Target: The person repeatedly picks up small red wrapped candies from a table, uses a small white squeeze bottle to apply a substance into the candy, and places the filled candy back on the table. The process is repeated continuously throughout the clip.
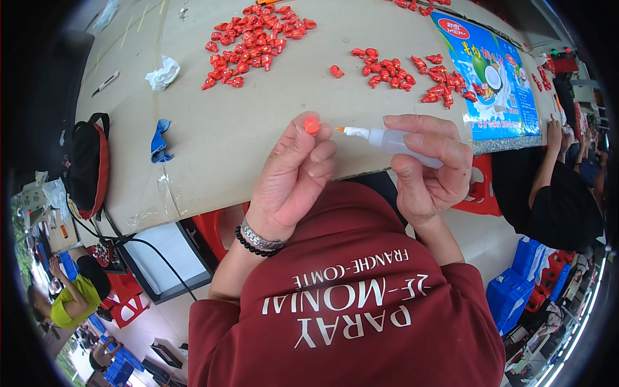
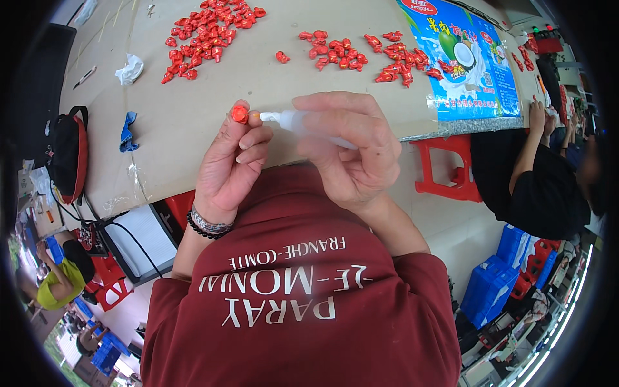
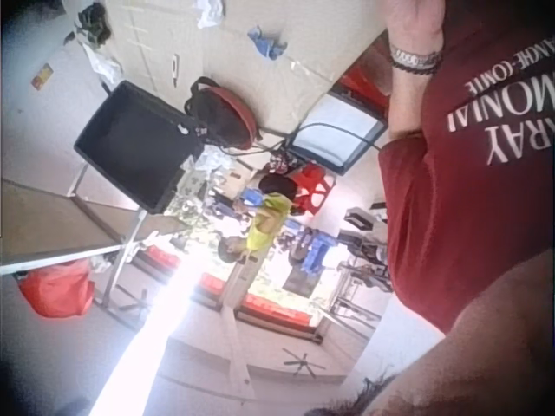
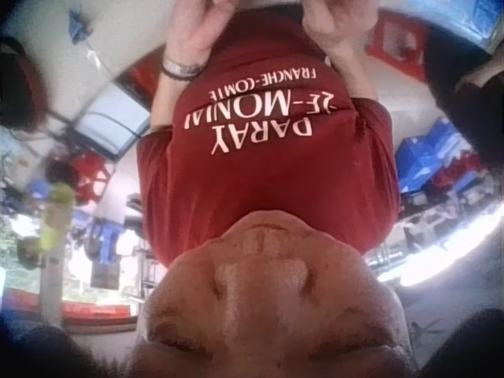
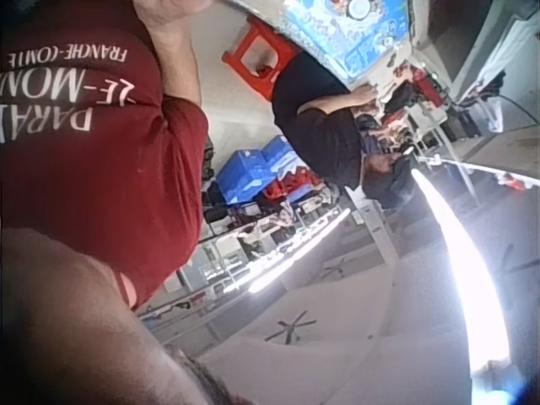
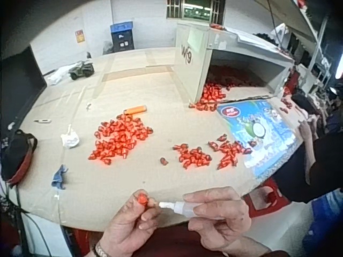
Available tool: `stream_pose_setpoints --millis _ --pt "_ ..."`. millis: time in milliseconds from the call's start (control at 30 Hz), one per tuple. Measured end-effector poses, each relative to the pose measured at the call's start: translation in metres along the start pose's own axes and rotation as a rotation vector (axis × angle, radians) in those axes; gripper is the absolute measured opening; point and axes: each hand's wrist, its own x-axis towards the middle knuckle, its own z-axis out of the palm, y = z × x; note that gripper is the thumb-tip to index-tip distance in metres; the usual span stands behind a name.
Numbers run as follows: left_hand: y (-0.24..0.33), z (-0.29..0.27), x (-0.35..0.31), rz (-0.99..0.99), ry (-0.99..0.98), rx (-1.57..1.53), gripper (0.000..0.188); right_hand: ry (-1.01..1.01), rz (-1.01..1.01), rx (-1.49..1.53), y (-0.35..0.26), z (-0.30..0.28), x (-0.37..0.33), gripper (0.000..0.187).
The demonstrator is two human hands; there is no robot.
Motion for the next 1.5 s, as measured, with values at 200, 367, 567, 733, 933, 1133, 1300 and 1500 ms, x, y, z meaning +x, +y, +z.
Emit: stream_pose_setpoints --millis 200,367,567,733,933,1133,1300,1500 --pt "-0.003 0.002 -0.002 -0.023 0.023 -0.015 0.017 -0.022 -0.035 -0.031 0.0 0.004 0.0 0.029" --pt "-0.004 0.004 -0.003 -0.032 0.056 -0.013 0.017 -0.029 -0.048 -0.06 0.001 0.008 0.0 0.028" --pt "-0.005 0.005 -0.003 -0.025 0.042 -0.002 0.019 -0.046 -0.041 -0.073 0.001 0.01 0.0 0.028" --pt "-0.005 0.003 -0.003 -0.024 0.041 0.003 0.019 -0.063 -0.05 -0.096 0.001 0.01 0.001 0.028" --pt "-0.004 0.002 -0.002 0.013 0.018 0.053 0.018 -0.06 -0.014 -0.089 -0.007 0.007 0.004 0.028" --pt "-0.005 0.003 -0.001 0.093 -0.023 0.085 0.015 -0.045 -0.015 -0.018 -0.006 0.004 0.004 0.028" --pt "-0.006 0.005 -0.002 0.102 -0.026 0.118 0.016 -0.026 0.029 0.054 -0.002 0.004 0.0 0.029" --pt "-0.006 0.005 -0.003 0.093 -0.027 0.132 0.017 -0.031 0.028 0.077 -0.002 0.006 -0.001 0.031"
